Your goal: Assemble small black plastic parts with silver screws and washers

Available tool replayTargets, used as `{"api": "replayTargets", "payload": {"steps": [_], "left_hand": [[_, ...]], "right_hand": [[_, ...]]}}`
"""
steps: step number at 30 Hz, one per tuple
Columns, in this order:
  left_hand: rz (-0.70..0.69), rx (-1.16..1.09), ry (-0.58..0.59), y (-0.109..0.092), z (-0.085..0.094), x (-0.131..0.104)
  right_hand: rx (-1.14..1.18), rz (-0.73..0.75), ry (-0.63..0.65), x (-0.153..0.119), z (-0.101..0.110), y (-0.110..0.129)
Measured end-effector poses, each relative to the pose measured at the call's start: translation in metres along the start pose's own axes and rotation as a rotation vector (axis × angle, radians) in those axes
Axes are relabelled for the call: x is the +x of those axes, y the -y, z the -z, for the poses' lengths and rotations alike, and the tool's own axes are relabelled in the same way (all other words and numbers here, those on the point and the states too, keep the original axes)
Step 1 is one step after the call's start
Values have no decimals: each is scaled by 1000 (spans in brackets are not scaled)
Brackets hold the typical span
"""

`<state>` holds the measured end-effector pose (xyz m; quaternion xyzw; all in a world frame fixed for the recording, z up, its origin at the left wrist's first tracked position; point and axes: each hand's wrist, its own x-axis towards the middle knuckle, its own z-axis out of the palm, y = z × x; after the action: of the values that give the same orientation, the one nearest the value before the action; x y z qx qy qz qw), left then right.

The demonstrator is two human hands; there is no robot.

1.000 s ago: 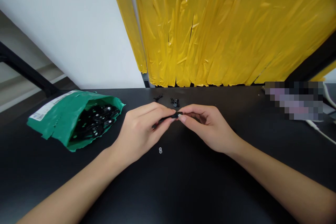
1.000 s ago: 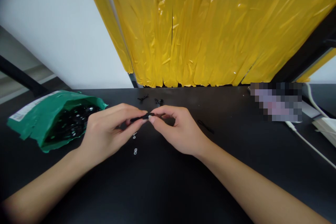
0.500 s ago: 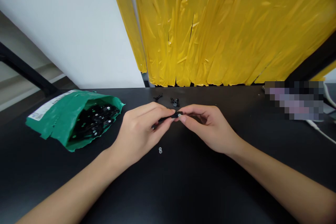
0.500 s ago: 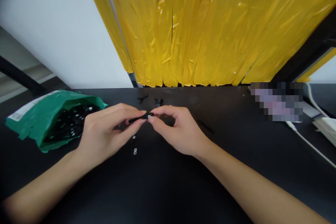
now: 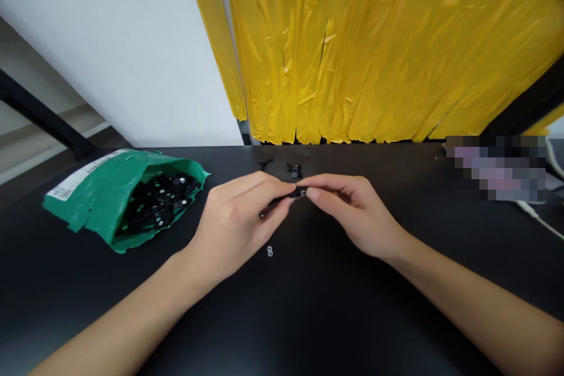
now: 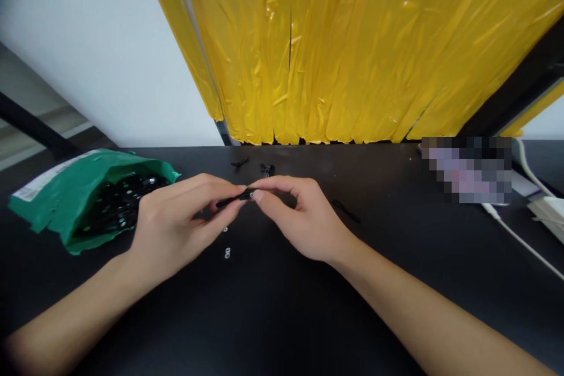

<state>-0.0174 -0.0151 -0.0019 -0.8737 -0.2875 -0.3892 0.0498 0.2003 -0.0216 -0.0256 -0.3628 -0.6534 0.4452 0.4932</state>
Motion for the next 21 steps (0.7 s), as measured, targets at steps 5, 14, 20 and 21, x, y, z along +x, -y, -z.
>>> {"api": "replayTargets", "payload": {"steps": [5,14,20,21], "left_hand": [[34,-7,-17,-1,0,0],[183,352,312,13,38,9],[206,779,326,47,104,-29],[232,849,340,48,109,-36]], "right_hand": [[116,2,-113,4,4,-5],[-25,222,-429,5,37,35],[-92,113,-424,-8,71,29],[-134,78,-421,-10,73,24]]}}
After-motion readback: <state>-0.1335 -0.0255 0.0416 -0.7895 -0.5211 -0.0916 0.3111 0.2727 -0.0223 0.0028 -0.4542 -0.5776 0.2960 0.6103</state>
